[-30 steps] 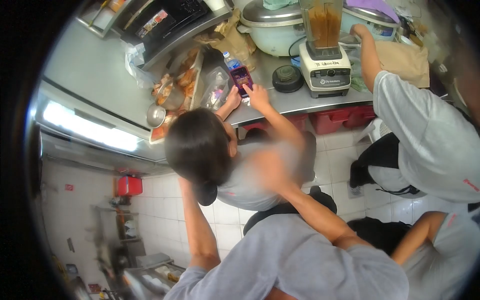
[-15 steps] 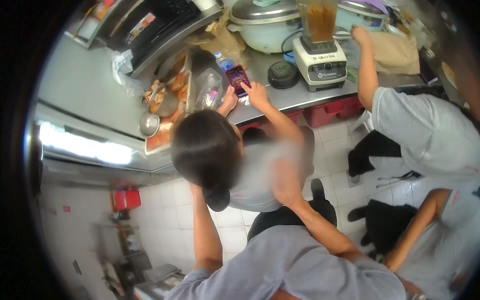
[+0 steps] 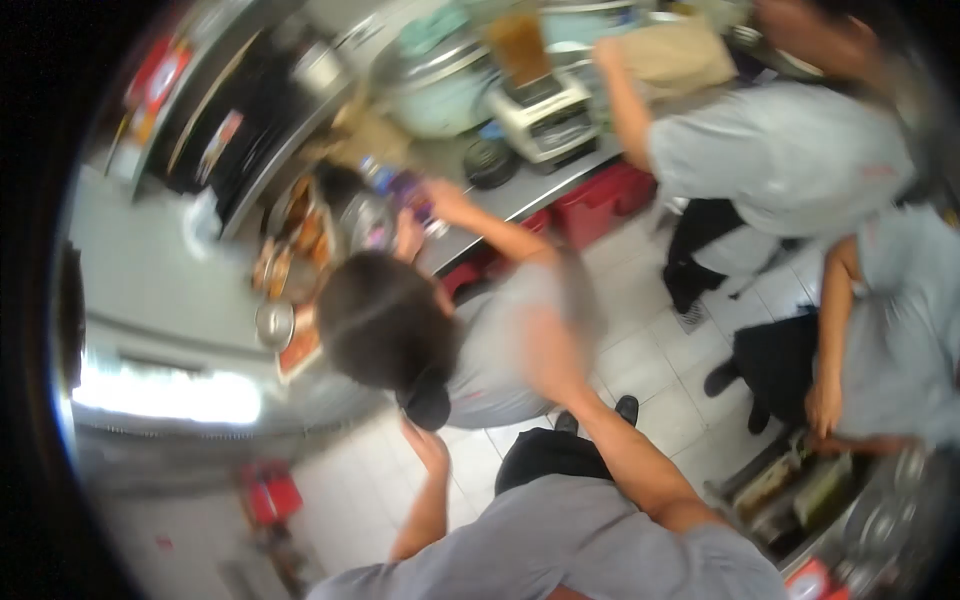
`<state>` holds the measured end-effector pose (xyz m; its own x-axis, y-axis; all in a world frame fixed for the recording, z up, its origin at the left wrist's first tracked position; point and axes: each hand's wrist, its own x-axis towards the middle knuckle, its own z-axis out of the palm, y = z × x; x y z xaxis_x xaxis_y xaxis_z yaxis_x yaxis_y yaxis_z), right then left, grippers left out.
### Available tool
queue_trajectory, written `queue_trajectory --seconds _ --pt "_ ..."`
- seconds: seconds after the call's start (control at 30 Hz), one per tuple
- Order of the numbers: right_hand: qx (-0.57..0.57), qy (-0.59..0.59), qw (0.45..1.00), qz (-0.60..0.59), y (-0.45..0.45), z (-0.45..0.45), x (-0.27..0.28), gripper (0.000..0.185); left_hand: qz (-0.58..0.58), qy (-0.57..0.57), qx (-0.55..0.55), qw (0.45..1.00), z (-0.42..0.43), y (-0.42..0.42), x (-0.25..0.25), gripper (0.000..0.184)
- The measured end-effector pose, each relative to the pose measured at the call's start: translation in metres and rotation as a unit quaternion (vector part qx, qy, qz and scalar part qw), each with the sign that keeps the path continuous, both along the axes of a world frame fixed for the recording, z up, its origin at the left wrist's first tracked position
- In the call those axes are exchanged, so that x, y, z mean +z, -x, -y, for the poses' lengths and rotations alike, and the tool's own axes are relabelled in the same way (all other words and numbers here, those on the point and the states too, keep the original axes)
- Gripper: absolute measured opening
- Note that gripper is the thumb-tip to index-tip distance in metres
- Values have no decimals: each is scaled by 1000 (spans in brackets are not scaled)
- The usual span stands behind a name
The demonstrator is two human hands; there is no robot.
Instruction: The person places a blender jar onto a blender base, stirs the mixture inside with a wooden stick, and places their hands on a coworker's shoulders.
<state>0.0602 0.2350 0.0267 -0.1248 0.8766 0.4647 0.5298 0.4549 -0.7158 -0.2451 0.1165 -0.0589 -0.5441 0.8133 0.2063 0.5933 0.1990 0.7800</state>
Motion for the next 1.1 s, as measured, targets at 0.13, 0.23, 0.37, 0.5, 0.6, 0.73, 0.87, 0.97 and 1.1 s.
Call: queue_trajectory --seconds 0.13,0.23,0.37,0.5,0.6,0.73,0.87,0.97,1.1 --pt "28 309 836 -454 -30 72 -57 18 31 407 -388 826 -9 -79 -70 53" --pt "-110 305 857 -400 -82 133 97 22 -58 386 -679 622 -80 -219 -100 52" --pt "-91 -245 945 -198 -78 255 239 15 -187 345 -840 374 -67 -343 -108 51" --pt "-125 -251 942 182 -43 388 306 51 -256 326 -877 241 13 -389 -108 50" --pt "-200 -218 947 125 -11 441 301 52 -312 305 -890 135 76 -404 -108 50" --pt "-665 -153 712 169 -17 513 260 20 -353 316 -878 64 156 -404 -124 49" --pt "-641 -124 744 140 -14 588 278 22 -408 321 -855 1 229 -409 -148 49" --pt "-655 -104 720 206 -21 641 306 27 -450 317 -832 -66 277 -421 -163 48" --pt "-683 36 680 264 -35 700 334 24 -428 296 -850 -79 326 -458 -166 48"
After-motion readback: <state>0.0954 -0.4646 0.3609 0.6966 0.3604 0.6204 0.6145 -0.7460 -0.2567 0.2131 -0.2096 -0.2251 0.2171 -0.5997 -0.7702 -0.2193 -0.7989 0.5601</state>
